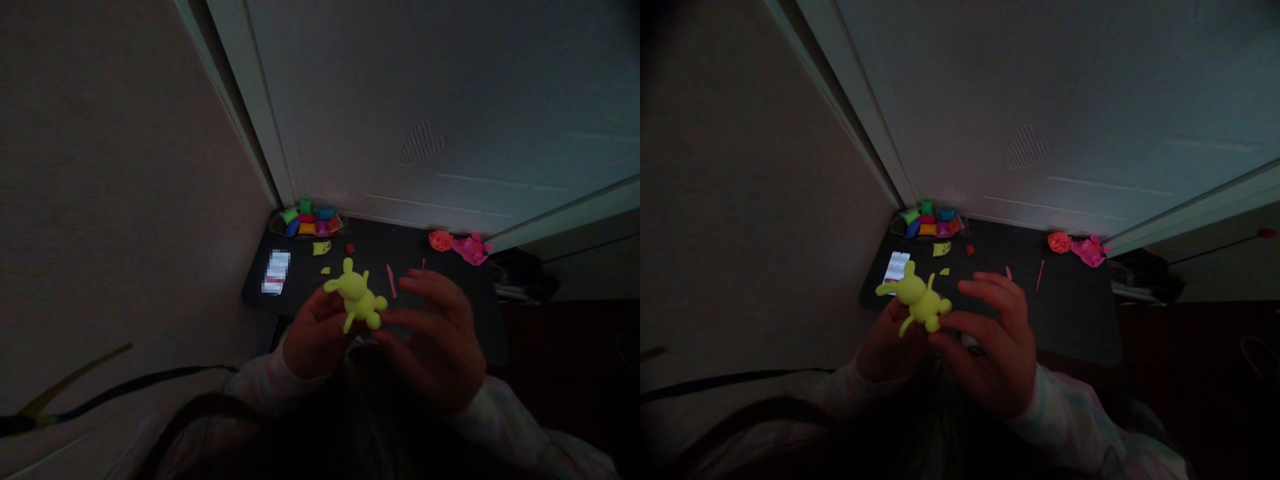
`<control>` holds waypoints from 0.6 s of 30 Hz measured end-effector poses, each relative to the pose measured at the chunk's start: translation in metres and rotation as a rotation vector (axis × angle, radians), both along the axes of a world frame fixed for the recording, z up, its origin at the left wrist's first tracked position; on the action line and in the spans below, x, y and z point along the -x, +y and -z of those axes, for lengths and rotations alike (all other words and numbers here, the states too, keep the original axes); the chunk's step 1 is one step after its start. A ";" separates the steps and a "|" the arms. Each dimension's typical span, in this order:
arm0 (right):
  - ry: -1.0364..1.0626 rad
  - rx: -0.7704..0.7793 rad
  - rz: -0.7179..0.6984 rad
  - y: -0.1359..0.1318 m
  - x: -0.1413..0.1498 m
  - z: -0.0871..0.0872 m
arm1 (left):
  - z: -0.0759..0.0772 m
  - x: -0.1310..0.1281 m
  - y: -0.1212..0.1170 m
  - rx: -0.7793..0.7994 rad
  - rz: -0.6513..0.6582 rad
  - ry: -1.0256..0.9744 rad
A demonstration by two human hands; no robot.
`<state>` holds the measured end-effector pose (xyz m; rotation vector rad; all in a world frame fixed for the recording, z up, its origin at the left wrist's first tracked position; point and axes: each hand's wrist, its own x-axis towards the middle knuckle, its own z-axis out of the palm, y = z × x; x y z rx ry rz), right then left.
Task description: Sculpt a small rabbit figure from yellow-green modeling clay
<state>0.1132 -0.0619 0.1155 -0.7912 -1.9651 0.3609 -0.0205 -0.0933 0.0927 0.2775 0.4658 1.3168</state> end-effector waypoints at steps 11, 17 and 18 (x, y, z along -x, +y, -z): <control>0.081 0.181 -0.114 -0.001 -0.003 0.004 | -0.004 0.003 0.000 0.102 -0.039 0.106; 0.101 0.174 -0.086 0.003 -0.006 0.009 | -0.004 0.002 -0.001 0.068 -0.040 0.027; 0.105 0.166 -0.088 0.002 -0.005 0.009 | -0.004 0.001 -0.002 0.055 -0.044 0.016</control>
